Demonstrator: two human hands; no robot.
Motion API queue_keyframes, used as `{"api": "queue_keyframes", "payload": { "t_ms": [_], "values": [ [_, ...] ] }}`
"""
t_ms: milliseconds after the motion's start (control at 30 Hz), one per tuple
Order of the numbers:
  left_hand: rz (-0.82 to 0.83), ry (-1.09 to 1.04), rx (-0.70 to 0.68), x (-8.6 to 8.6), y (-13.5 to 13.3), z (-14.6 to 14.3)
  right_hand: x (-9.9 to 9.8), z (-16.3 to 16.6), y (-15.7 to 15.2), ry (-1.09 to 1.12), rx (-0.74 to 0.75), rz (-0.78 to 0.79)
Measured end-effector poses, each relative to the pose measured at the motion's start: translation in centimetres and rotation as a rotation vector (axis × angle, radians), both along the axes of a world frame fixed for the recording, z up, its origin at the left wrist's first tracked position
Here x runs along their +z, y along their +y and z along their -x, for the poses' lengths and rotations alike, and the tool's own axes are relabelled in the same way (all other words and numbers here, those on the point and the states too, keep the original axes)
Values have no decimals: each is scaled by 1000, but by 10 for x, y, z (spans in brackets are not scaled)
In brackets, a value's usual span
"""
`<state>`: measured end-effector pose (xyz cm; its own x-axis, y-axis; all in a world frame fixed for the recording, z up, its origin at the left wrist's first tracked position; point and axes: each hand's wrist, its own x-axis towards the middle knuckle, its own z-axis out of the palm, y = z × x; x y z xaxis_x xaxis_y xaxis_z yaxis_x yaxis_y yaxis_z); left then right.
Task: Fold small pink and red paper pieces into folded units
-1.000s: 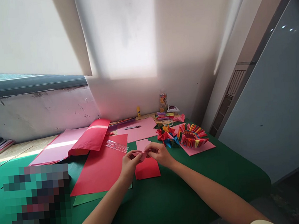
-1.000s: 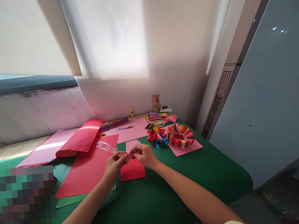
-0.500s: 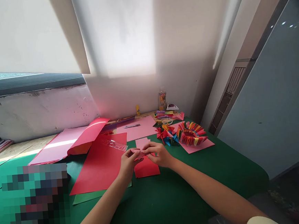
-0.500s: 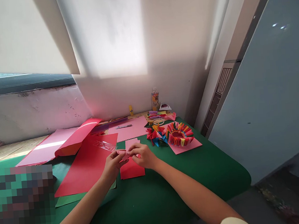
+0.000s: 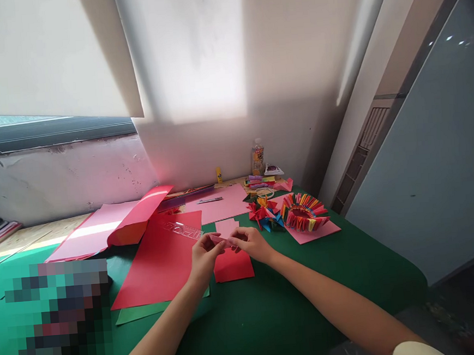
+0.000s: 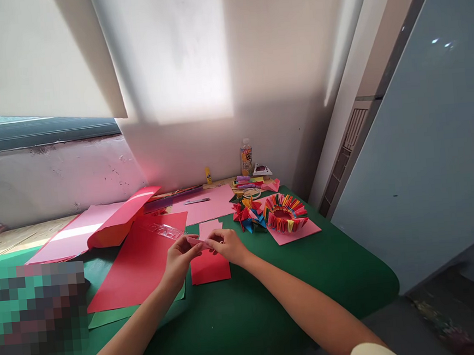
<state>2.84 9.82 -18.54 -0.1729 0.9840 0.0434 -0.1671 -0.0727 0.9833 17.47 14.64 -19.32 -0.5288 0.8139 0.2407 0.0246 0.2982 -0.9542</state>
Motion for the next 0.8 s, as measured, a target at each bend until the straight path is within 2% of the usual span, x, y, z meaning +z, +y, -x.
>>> {"api": "queue_keyframes", "payload": {
  "t_ms": [300, 667, 800],
  "values": [
    [5, 28, -13, 0, -1, -1, 2, 0, -1, -119, -42, -133],
    [2, 14, -6, -4, -1, -1, 4, 3, -6, -37, -16, -12],
    [-22, 14, 11, -4, 1, -2, 4, 2, -6, -32, -24, -15]
  ]
}}
